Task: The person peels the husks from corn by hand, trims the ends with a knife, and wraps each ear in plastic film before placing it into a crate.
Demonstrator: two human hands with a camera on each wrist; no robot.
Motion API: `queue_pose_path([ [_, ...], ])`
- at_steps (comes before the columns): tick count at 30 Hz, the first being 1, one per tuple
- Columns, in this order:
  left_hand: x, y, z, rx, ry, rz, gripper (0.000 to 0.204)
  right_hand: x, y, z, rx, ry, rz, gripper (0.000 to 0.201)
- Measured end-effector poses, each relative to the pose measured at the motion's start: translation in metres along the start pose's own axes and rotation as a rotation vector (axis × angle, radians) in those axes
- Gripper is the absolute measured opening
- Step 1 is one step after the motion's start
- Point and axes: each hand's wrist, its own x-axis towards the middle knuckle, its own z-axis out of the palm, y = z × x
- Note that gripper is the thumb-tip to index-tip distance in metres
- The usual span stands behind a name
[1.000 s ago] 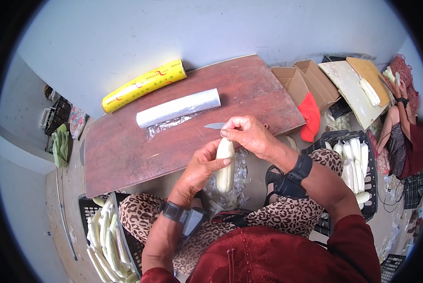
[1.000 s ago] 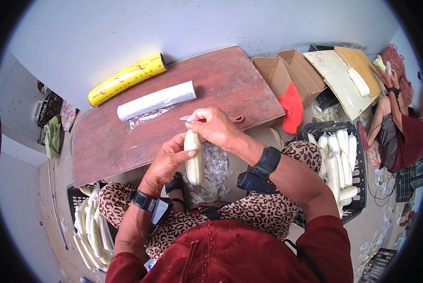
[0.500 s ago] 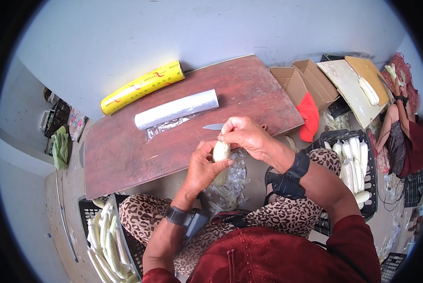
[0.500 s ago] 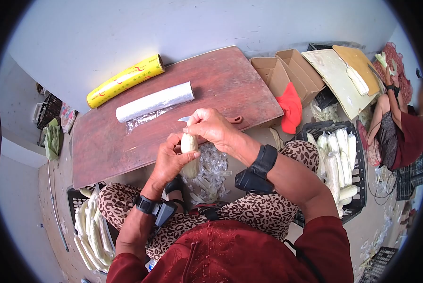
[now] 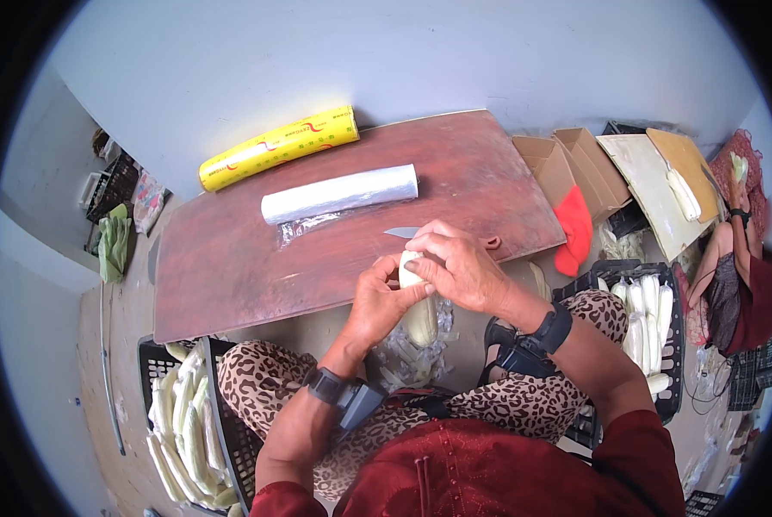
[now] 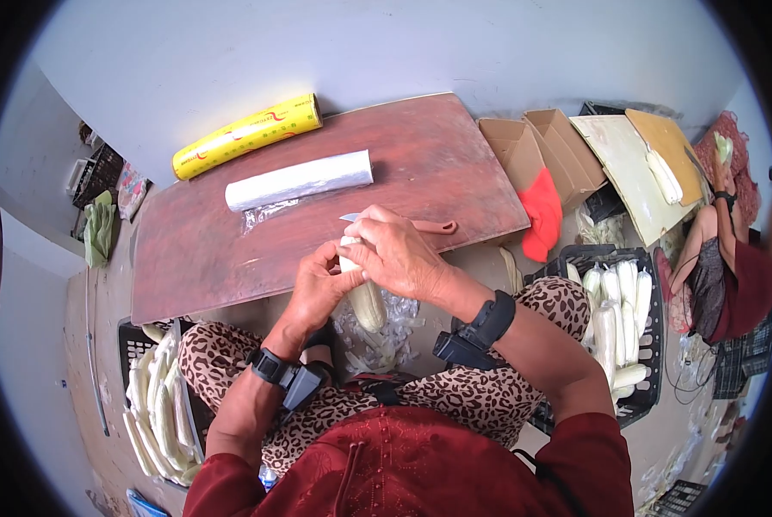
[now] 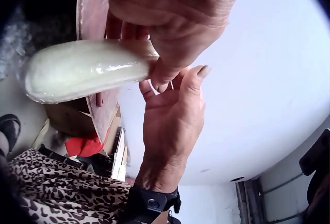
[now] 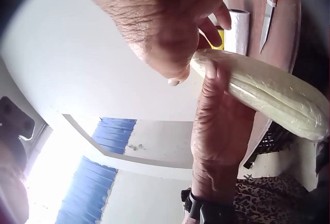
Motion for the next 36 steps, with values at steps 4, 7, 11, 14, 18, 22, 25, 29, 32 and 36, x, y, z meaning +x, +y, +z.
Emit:
queue_pose_path([
  [4, 0.002, -0.01, -0.001, 0.076, 0.101, 0.087, 0.037, -0.006, -0.011, 0.008, -0.029, -0.094, 0.018, 0.052],
  [7, 0.005, -0.019, -0.003, 0.128, 0.136, 0.148, 0.035, -0.005, -0.015, 0.008, 0.11, -0.225, 0.153, 0.061],
  [11, 0.003, -0.008, 0.0, -0.132, 0.126, 0.001, 0.031, -0.005, -0.008, 0.011, 0.151, -0.327, 0.17, 0.082],
  [14, 0.003, -0.004, 0.001, -0.108, 0.159, -0.026, 0.027, -0.007, -0.001, 0.016, 0.119, -0.375, 0.127, 0.097],
  [18, -0.003, -0.002, -0.001, -0.138, 0.152, -0.125, 0.025, -0.004, -0.014, 0.012, 0.123, -0.436, 0.213, 0.085],
  [22, -0.005, 0.003, 0.002, -0.199, 0.123, -0.13, 0.025, -0.006, -0.02, 0.009, 0.104, -0.393, 0.194, 0.072],
  [25, -0.001, 0.008, 0.005, -0.193, 0.058, 0.025, 0.039, -0.009, -0.017, 0.004, 0.108, -0.285, 0.077, 0.072],
  [29, -0.011, 0.049, 0.02, -0.175, -0.005, 0.122, 0.057, -0.003, -0.044, -0.043, 0.019, -0.08, 0.186, 0.074],
  [32, -0.007, 0.042, 0.016, -0.119, 0.026, 0.097, 0.058, -0.003, -0.052, -0.109, -0.145, 0.209, 0.111, 0.077],
  [36, -0.007, 0.037, 0.014, -0.064, -0.022, 0.033, 0.036, -0.037, -0.056, -0.199, -0.392, 0.429, 0.202, 0.078],
])
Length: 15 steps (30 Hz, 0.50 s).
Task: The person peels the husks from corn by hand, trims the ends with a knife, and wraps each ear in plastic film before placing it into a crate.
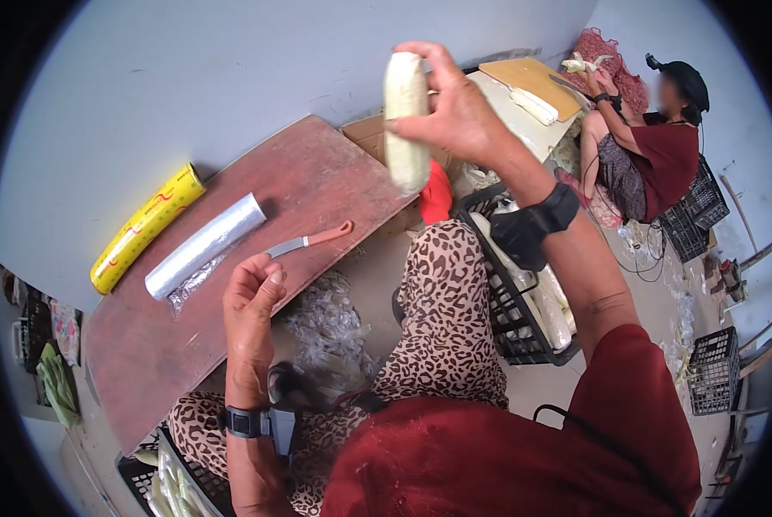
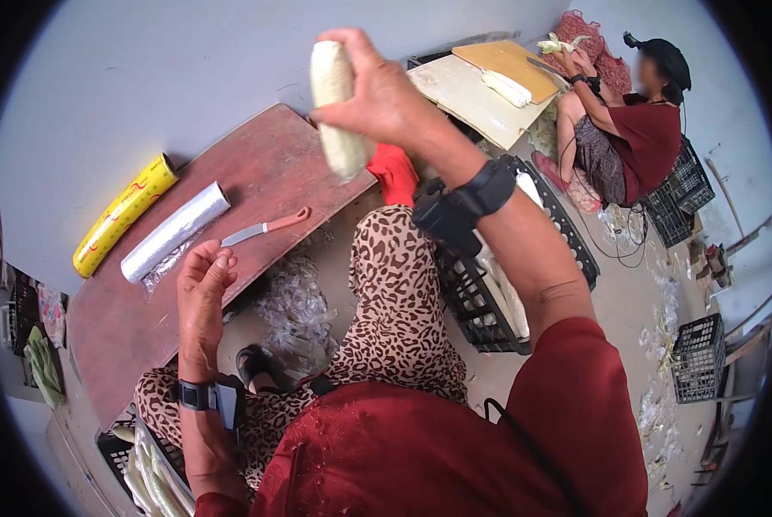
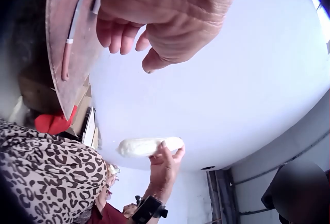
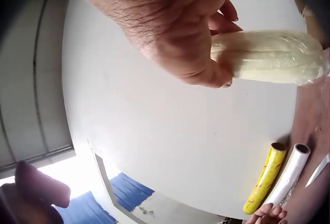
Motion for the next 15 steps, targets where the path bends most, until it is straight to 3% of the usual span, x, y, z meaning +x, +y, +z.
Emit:
queue_pose_path([
  [5, -0.01, 0.026, 0.016, -0.025, -0.02, 0.013, 0.024, -0.046, 0.072, -0.067, -0.344, -0.098, 0.3, 0.077],
  [10, -0.014, 0.052, 0.016, 0.094, -0.129, 0.042, 0.021, -0.112, 0.15, -0.079, -0.428, -0.203, 0.566, 0.081],
  [15, 0.0, 0.061, 0.009, 0.249, -0.189, 0.085, 0.019, -0.122, 0.188, -0.076, -0.512, -0.221, 0.581, 0.081],
])
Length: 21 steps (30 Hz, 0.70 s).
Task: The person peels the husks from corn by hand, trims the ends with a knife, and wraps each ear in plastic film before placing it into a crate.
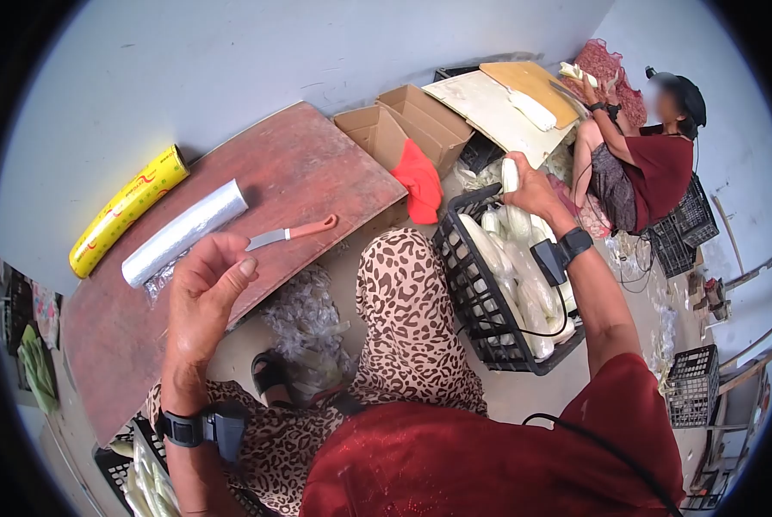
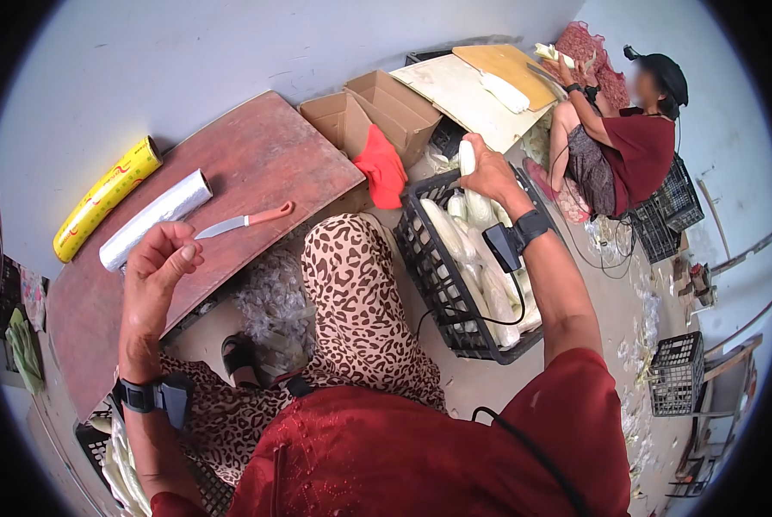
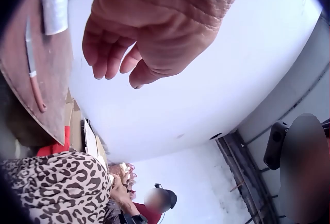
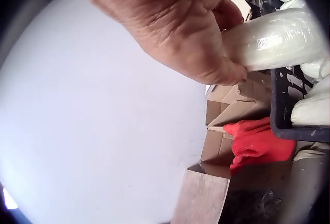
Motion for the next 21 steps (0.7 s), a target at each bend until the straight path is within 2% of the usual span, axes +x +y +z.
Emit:
queue_pose_path([
  [3, 0.009, -0.008, -0.003, 0.049, 0.009, -0.002, 0.018, 0.02, -0.006, 0.002, -0.089, -0.016, 0.106, 0.079],
  [7, 0.018, -0.039, -0.007, 0.033, 0.047, -0.061, 0.018, 0.034, 0.006, 0.017, 0.106, 0.233, 0.075, 0.075],
  [10, 0.021, -0.04, -0.005, 0.066, 0.027, -0.073, 0.017, 0.016, 0.01, 0.032, 0.19, 0.423, 0.062, 0.068],
  [11, 0.023, -0.04, -0.003, 0.05, 0.015, -0.086, 0.016, 0.007, 0.016, 0.043, 0.187, 0.521, -0.007, 0.065],
  [13, 0.027, -0.041, 0.001, 0.015, -0.008, -0.111, 0.016, -0.011, 0.034, 0.071, 0.362, 0.521, 0.101, 0.06],
  [15, 0.029, -0.045, 0.001, 0.036, -0.061, -0.114, 0.017, -0.033, 0.043, 0.1, 0.353, 0.582, 0.118, 0.053],
  [18, 0.027, -0.046, 0.002, 0.08, -0.094, -0.091, 0.016, -0.063, 0.037, 0.113, 0.507, 0.594, 0.3, 0.048],
  [21, 0.025, -0.043, 0.004, 0.119, -0.116, -0.071, 0.016, -0.084, 0.042, 0.118, 0.31, 0.579, 0.241, 0.046],
])
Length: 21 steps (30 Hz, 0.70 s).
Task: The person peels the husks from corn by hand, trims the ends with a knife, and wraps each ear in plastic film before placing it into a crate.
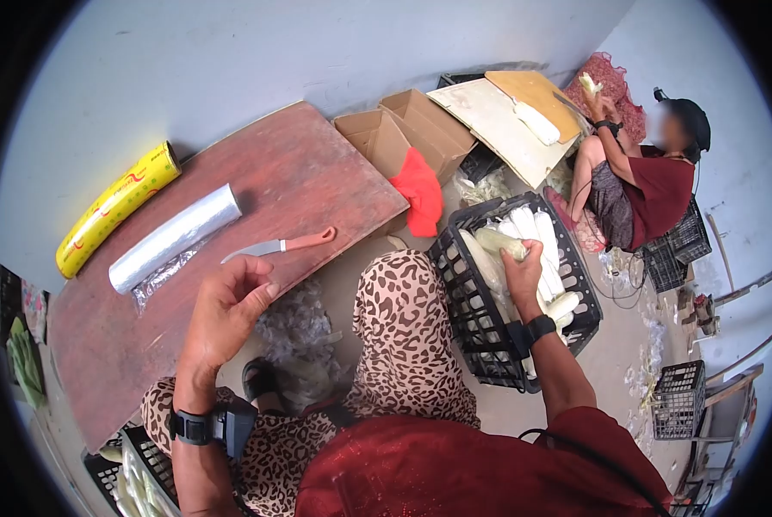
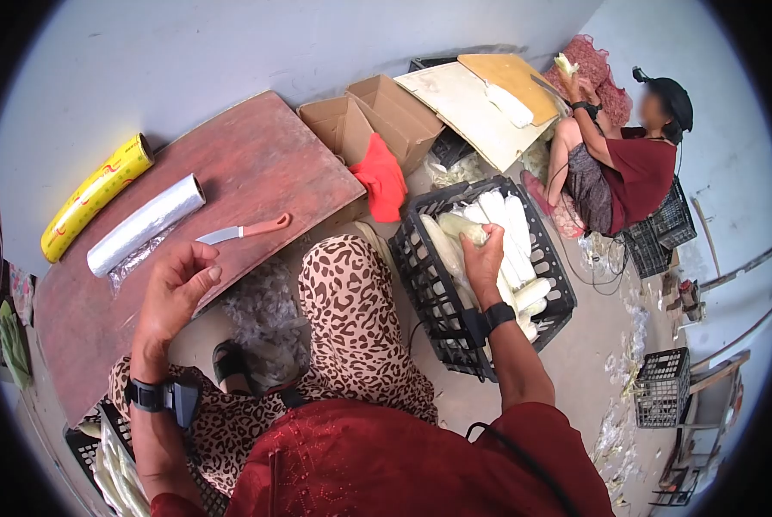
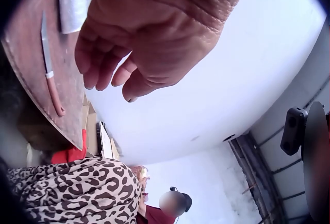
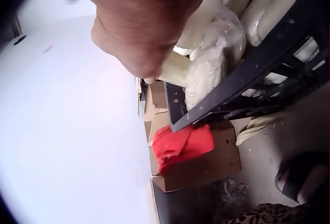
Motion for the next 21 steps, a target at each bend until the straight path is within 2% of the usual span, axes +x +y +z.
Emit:
queue_pose_path([
  [5, -0.004, 0.006, 0.0, 0.044, -0.029, -0.05, 0.019, -0.027, 0.016, -0.008, -0.109, -0.075, -0.004, 0.04],
  [8, -0.005, 0.004, 0.001, 0.07, -0.042, -0.051, 0.018, -0.035, 0.008, -0.015, -0.144, -0.099, -0.006, 0.038],
  [14, 0.0, 0.002, 0.004, 0.111, -0.025, -0.049, 0.014, -0.012, 0.0, -0.011, -0.308, -0.104, -0.045, 0.038],
  [18, 0.003, 0.0, 0.006, 0.095, -0.035, -0.049, 0.012, 0.001, 0.01, -0.008, -0.286, -0.101, -0.01, 0.037],
  [21, 0.002, -0.002, 0.007, 0.089, -0.036, -0.029, 0.012, -0.015, 0.016, -0.011, -0.261, -0.113, -0.101, 0.037],
])
